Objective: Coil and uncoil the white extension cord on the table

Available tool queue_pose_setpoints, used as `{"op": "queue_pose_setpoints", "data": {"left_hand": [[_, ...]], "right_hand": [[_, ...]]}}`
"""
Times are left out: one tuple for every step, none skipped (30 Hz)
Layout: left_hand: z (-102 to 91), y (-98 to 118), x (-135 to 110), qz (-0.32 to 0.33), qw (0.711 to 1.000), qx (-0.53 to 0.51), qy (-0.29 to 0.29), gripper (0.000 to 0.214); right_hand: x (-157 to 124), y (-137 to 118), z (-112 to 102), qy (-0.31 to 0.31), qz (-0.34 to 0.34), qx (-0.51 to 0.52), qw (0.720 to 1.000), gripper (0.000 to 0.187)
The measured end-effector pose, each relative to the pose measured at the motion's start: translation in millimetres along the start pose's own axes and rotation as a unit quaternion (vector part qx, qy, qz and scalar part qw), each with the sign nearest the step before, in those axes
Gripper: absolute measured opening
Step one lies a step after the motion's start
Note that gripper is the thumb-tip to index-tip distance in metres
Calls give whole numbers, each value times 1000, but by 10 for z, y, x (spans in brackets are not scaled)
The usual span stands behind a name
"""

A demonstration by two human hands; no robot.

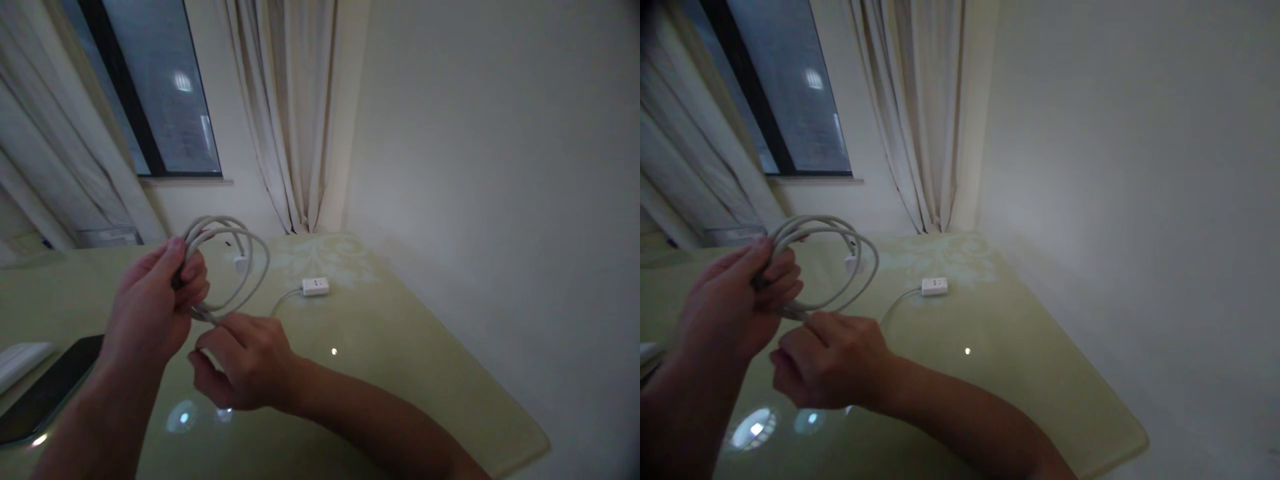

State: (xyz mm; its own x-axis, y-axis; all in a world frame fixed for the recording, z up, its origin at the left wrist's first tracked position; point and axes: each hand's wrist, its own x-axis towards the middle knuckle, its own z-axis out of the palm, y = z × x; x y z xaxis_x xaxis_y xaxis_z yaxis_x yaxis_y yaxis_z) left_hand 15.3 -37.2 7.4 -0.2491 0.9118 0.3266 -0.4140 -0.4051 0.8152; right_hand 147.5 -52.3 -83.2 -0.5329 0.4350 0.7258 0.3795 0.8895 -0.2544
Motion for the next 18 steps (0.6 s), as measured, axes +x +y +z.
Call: {"op": "queue_pose_setpoints", "data": {"left_hand": [[10, 23, -9, 14, 1000, 12, 11, 30], [26, 45, -23, 29, 999, 22, 25, 31], [47, 66, -40, 43, 998, 26, 35, 33], [68, 89, -57, 55, 997, 23, 42, 34], [87, 113, -74, 63, 997, 16, 49, 35], [103, 138, -89, 66, 996, 7, 55, 36], [114, 161, -100, 65, 996, -2, 60, 35], [120, 183, -109, 63, 996, -10, 64, 33], [122, 200, -114, 60, 996, -16, 66, 31], [122, 212, -115, 58, 996, -19, 68, 30], [119, 220, -115, 59, 996, -22, 67, 30], [116, 226, -113, 60, 996, -22, 64, 31], [113, 231, -111, 63, 996, -21, 61, 32], [108, 239, -110, 66, 996, -17, 57, 32], [100, 251, -112, 70, 996, -12, 55, 31], [86, 269, -117, 74, 996, -9, 55, 30], [63, 293, -128, 71, 996, -14, 56, 28], [30, 323, -145, 60, 996, -24, 57, 26]], "right_hand": [[-16, -10, 48, -53, 41, 61, 996, 41], [-29, -15, 105, -103, 94, 139, 980, 52], [-36, -16, 169, -140, 156, 235, 949, 65], [-37, -12, 237, -165, 215, 344, 899, 78], [-30, -6, 305, -171, 269, 456, 831, 90], [-18, 2, 366, -154, 317, 557, 752, 99], [-1, 8, 418, -121, 357, 638, 671, 102], [19, 12, 456, -77, 389, 697, 597, 102], [40, 14, 479, -30, 415, 735, 536, 99], [60, 16, 487, 20, 439, 754, 489, 94], [81, 20, 482, 71, 462, 759, 453, 86], [102, 29, 464, 115, 482, 758, 423, 76], [124, 47, 434, 158, 499, 752, 400, 63], [149, 77, 394, 199, 510, 745, 381, 49], [176, 121, 342, 236, 515, 738, 367, 37], [203, 183, 279, 269, 514, 731, 359, 30], [228, 263, 205, 298, 511, 723, 358, 26], [249, 360, 118, 321, 508, 711, 366, 25]]}}
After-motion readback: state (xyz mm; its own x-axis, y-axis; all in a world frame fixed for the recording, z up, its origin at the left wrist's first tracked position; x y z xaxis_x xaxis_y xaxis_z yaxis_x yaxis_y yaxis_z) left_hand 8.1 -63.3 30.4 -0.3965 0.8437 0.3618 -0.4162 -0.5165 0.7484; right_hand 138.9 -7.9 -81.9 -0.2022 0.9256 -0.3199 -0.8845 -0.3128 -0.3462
